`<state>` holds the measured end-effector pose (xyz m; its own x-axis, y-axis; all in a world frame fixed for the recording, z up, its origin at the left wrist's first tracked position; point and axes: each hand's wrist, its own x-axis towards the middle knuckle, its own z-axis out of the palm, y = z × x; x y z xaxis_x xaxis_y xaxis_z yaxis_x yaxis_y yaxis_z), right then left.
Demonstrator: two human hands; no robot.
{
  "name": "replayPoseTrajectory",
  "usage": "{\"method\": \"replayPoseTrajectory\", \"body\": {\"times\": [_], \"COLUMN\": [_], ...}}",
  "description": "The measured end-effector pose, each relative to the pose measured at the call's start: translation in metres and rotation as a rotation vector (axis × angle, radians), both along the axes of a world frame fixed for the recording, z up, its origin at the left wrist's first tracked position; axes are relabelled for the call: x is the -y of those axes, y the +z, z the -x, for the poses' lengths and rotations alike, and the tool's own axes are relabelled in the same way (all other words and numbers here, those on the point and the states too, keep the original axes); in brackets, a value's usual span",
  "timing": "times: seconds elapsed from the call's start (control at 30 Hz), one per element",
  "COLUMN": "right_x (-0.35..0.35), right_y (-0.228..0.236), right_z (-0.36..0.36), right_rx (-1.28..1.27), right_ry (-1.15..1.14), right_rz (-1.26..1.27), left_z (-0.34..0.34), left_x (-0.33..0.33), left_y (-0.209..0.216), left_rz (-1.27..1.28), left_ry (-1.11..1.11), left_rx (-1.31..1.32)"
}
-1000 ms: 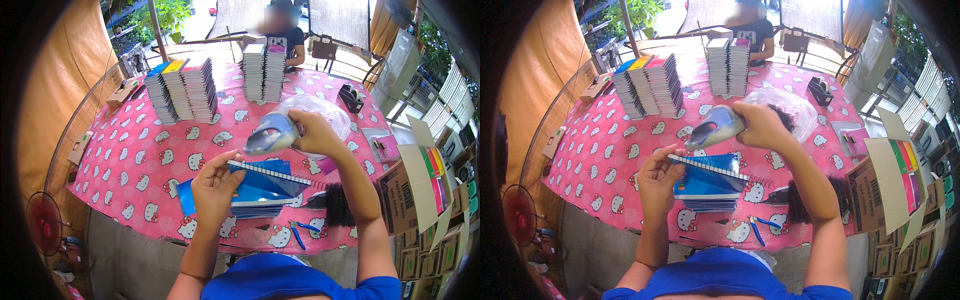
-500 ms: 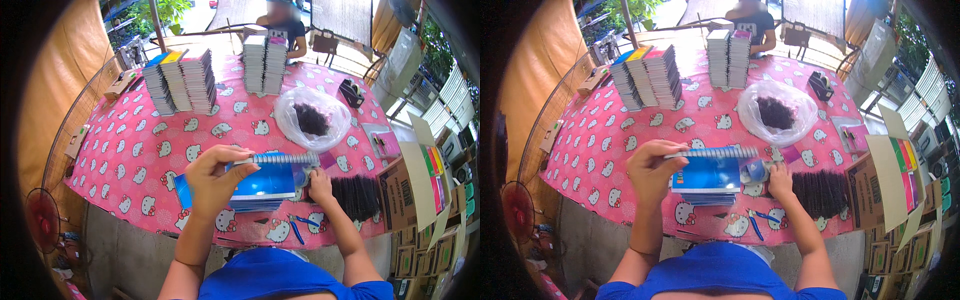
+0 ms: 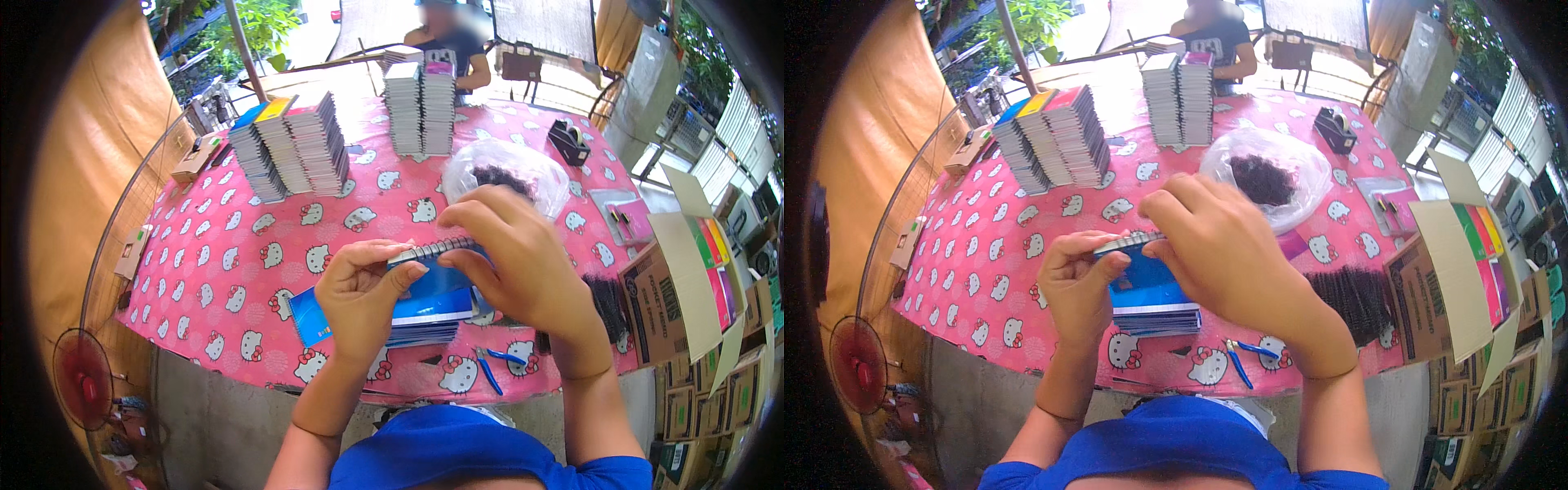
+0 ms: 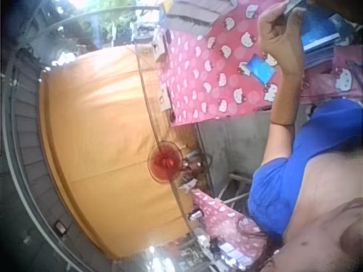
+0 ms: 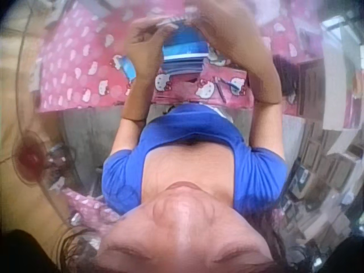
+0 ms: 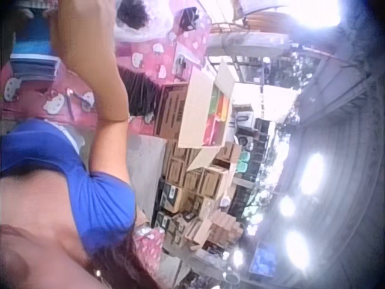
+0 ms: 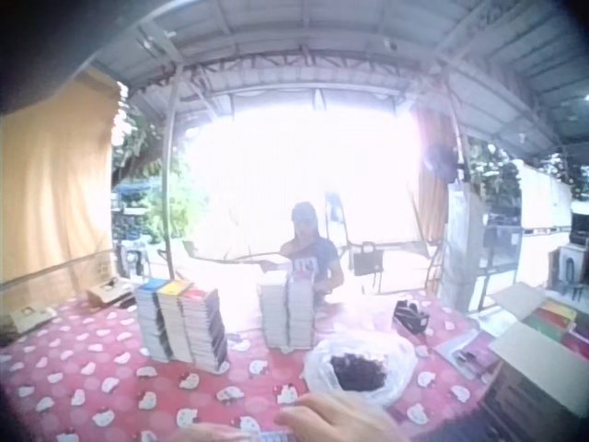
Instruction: The person binds a notepad by inserting a plastic coil into the holes of a stack of papers and covers, then trims the excess coil with a pair of side-cutters.
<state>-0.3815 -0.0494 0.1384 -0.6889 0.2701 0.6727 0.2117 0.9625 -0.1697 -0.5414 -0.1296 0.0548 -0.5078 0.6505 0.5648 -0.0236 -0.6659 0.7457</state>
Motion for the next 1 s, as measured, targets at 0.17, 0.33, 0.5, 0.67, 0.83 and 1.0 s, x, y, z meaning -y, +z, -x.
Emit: {"method": "replayPoseTrajectory", "body": {"times": [0.17, 0.33, 0.5, 0.67, 0.83, 1.0], "right_x": [-0.017, -0.007, -0.011, -0.015, 0.045, 0.061], "right_y": [-0.02, 0.007, 0.006, -0.007, -0.032, -0.219], "right_z": [0.016, 0.013, 0.032, 0.039, -0.024, -0.069], "right_rx": [0.196, 0.234, 0.633, 0.85, -0.132, 0.2], "right_ry": [0.093, 0.154, 0.115, -0.016, 0.274, -0.219], "right_rz": [0.111, 0.135, 0.144, 0.112, 0.083, 0.37], "left_z": [0.016, 0.009, 0.012, 0.003, 0.013, 0.002], "left_x": [0.018, 0.021, 0.025, 0.021, 0.029, 0.033], "left_y": [-0.012, -0.017, -0.018, -0.009, -0.017, 0.023], "left_rz": [0.383, 0.293, 0.31, 0.449, 0.267, 0.068], "left_ry": [-0.012, 0.026, 0.094, 0.138, 0.047, 0.185], "left_rx": [0.063, 0.119, 0.062, -0.092, 0.083, -0.508]}}
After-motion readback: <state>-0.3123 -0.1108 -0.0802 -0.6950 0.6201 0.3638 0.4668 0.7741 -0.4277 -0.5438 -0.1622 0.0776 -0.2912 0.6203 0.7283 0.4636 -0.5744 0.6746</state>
